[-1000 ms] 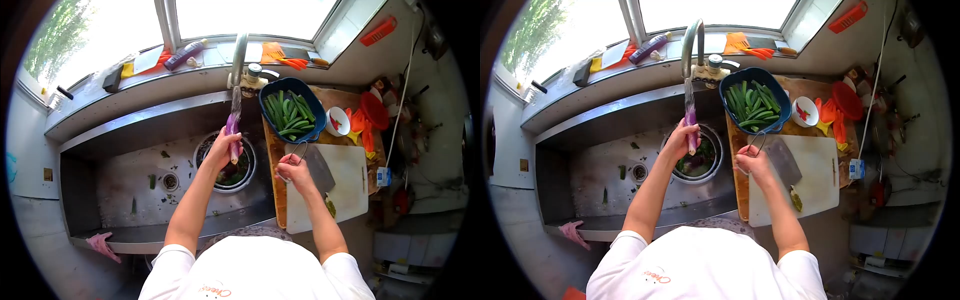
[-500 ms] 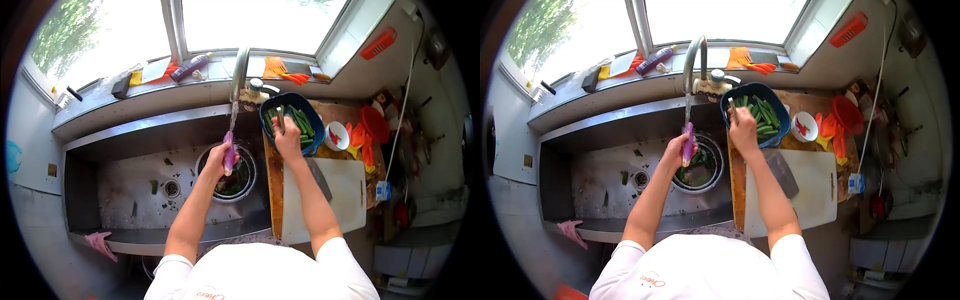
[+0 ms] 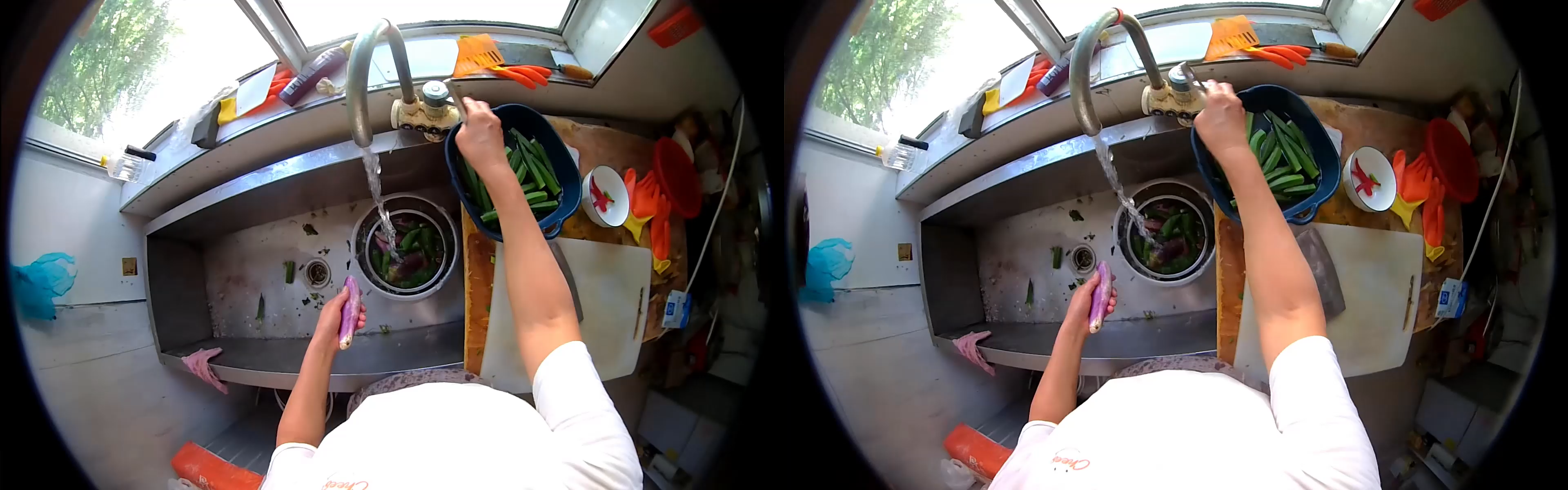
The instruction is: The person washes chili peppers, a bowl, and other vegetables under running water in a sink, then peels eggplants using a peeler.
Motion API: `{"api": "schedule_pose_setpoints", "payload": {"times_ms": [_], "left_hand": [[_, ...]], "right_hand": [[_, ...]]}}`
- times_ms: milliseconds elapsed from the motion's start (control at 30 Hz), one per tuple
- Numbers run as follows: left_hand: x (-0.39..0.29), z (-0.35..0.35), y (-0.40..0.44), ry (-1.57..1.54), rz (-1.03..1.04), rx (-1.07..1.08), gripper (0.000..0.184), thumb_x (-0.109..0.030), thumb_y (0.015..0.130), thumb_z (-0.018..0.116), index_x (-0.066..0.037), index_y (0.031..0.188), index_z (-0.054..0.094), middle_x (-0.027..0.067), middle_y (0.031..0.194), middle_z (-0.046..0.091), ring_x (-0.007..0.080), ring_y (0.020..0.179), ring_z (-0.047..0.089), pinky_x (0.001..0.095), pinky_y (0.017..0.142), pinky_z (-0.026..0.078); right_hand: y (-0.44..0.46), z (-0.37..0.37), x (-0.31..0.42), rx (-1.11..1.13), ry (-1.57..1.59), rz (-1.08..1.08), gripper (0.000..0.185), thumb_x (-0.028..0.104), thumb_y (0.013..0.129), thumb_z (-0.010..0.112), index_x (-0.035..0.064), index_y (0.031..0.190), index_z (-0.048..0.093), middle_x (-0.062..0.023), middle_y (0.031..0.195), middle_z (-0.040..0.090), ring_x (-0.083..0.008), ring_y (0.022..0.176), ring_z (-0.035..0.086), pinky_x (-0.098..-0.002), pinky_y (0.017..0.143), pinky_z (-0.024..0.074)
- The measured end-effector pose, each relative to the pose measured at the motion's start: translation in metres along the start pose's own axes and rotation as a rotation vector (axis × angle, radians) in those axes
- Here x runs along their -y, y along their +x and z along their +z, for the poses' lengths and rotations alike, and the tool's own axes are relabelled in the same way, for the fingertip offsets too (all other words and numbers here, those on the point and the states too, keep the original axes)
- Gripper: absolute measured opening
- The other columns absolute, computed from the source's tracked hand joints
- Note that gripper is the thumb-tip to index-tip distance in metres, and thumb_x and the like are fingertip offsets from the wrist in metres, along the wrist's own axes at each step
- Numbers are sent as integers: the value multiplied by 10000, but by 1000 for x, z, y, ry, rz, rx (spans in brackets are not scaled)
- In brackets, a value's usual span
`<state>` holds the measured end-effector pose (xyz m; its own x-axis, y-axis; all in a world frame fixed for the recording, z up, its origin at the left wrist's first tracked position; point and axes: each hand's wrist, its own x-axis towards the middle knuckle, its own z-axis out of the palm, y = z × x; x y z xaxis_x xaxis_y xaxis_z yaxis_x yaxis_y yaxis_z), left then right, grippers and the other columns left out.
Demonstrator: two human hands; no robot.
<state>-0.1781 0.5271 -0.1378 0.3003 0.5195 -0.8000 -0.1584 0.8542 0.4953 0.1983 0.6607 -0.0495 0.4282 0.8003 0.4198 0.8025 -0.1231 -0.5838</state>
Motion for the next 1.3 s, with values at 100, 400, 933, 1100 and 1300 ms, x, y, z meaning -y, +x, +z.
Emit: {"api": "schedule_pose_setpoints", "payload": {"times_ms": [100,400,933,1100,1300], "left_hand": [[7,8,10,-157,-20,147,465,-407,976,374,16,1123,497,130,765,592,171,553,562,256,451,479],[-42,34,-31,-485,-62,435,422,-433,962,446,-40,1092,529,68,821,596,154,670,572,233,446,454],[-52,-60,-69,-451,119,442,374,-418,966,441,-65,1002,559,32,774,596,137,640,603,284,508,509],[-57,-66,-81,-383,196,320,317,-380,980,425,-105,1108,519,44,806,588,141,595,576,260,462,474],[-61,-78,-113,-131,418,278,471,-187,873,628,-90,1282,417,46,831,587,121,630,576,259,488,488]], "right_hand": [[-23,-4,15,60,119,-152,305,27,791,590,-50,1086,586,-224,1014,613,-393,930,603,-401,844,492],[-191,-17,150,461,1491,880,61,54,855,632,38,863,573,-101,732,642,-217,680,674,-328,610,559],[-276,31,290,246,1276,607,399,33,776,739,39,1069,469,-53,779,639,-117,657,609,-225,605,480],[-274,39,300,125,1206,433,327,9,801,706,55,1040,486,-33,778,618,-106,716,596,-232,645,489],[-260,48,299,94,1205,478,226,-17,843,593,52,1030,486,-43,810,597,-118,759,592,-258,724,479]]}}
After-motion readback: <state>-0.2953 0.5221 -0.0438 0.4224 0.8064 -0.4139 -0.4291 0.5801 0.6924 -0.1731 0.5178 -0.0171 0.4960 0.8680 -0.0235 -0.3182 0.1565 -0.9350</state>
